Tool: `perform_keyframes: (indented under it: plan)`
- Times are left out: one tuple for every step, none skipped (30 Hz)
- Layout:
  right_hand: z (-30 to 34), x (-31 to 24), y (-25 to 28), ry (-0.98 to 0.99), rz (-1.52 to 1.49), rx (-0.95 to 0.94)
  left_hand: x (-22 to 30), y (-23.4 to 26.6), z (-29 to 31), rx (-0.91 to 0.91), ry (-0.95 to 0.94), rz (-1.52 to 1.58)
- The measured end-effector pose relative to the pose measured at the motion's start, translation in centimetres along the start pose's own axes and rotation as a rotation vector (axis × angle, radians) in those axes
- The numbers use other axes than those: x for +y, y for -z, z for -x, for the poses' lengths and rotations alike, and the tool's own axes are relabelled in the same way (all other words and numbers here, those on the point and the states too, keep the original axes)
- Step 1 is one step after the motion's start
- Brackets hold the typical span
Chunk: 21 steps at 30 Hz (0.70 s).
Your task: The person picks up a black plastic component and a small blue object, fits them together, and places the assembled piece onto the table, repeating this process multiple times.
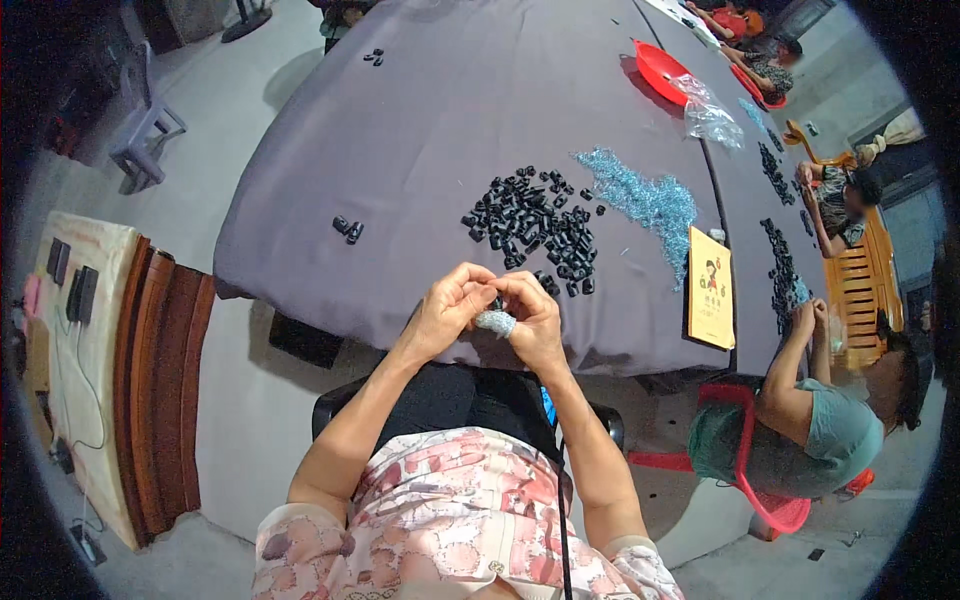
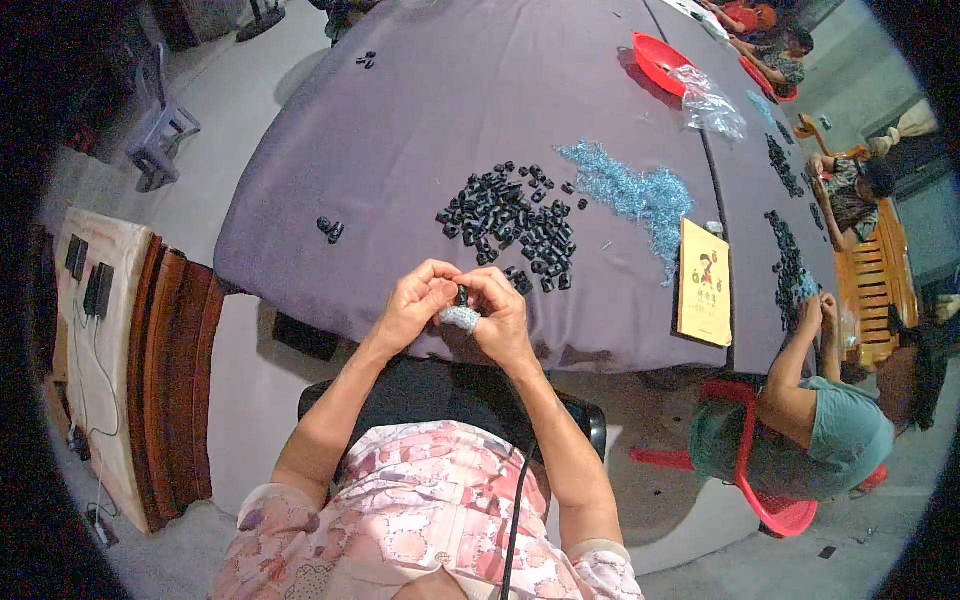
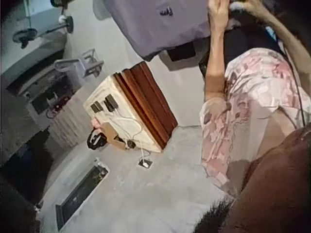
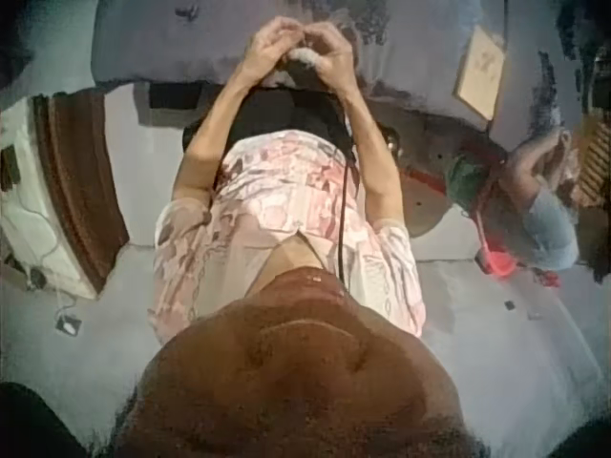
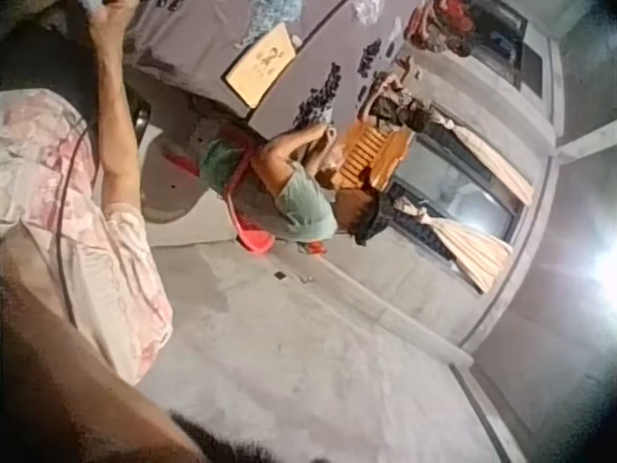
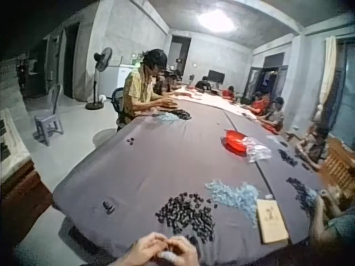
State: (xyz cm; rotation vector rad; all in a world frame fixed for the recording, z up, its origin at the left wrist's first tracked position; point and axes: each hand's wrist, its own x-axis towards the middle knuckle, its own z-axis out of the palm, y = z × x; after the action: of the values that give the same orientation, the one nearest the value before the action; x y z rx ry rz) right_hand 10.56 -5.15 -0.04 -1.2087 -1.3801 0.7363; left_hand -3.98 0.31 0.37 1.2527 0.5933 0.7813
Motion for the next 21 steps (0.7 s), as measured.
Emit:
perform_keyframes:
  plan:
    - [-0.02, -0.16, 0.18, -0.013, 0.026, -0.023, 0.07, 0.00, -0.03, -0.004, -0.002, -0.002]
    - [-0.03, -0.35, 0.25, -0.011, 0.026, -0.018, 0.13, 0.01, -0.05, -0.019, 0.023, -0.009]
    - [-0.05, -0.59, 0.26, 0.013, 0.073, 0.000, 0.18, 0.01, -0.08, -0.033, 0.048, -0.015]
    - [-0.09, -0.69, 0.14, 0.034, 0.121, 0.013, 0.20, 0.14, -0.02, -0.033, 0.048, -0.014]
    - [-0.04, -0.63, 0.04, 0.032, 0.122, 0.013, 0.26, 0.26, 0.05, -0.028, 0.062, -0.042]
    - [0.07, -0.55, -0.05, 0.038, 0.162, 0.017, 0.26, 0.33, 0.11, -0.023, 0.077, -0.069]
    - [0.17, -0.58, -0.10, 0.045, 0.200, 0.024, 0.31, 0.30, 0.14, -0.023, 0.079, -0.071]
    - [0.21, -0.62, -0.15, 0.043, 0.198, 0.024, 0.32, 0.30, 0.15, -0.020, 0.073, -0.088]
    - [0.22, -0.70, -0.22, 0.044, 0.198, 0.035, 0.29, 0.33, 0.20, -0.015, 0.067, -0.105]
    - [0.23, -0.80, -0.32, 0.045, 0.196, 0.041, 0.16, 0.32, 0.25, -0.009, 0.071, -0.105]
    - [0.26, -0.84, -0.45, 0.041, 0.192, 0.035, -0.05, 0.27, 0.26, 0.006, 0.059, -0.068]
    - [0.31, -0.86, -0.59, 0.053, 0.204, 0.053, -0.19, 0.23, 0.29, 0.024, 0.047, -0.031]
    - [0.32, -0.83, -0.71, 0.064, 0.216, 0.069, -0.11, 0.17, 0.22, 0.034, 0.052, -0.030]
    - [0.27, -0.70, -0.66, 0.089, 0.210, 0.075, 0.07, 0.10, 0.07, 0.017, 0.052, -0.008]
    - [0.35, -0.31, -0.43, 0.071, 0.188, 0.069, 0.16, 0.01, -0.06, 0.001, 0.051, 0.014]
    - [0.23, -0.36, -0.44, 0.083, 0.173, 0.064, 0.14, 0.14, -0.16, -0.012, 0.062, 0.036]
    - [0.19, -0.42, -0.48, 0.095, 0.158, 0.060, -0.02, 0.17, -0.16, 0.005, 0.066, 0.033]
    - [0.27, -0.19, -0.56, 0.092, 0.113, 0.049, -0.26, 0.21, -0.11, 0.001, 0.051, 0.049]
    - [0.26, -0.49, -0.45, 0.073, 0.111, 0.036, -0.36, 0.23, -0.21, -0.010, 0.034, 0.066]
    - [0.22, -0.49, -0.46, 0.061, 0.096, 0.035, -0.37, 0.45, -0.25, -0.035, 0.055, 0.060]
    - [0.15, -0.45, -0.51, 0.049, 0.082, 0.035, -0.36, 0.70, -0.29, -0.027, 0.058, 0.059]
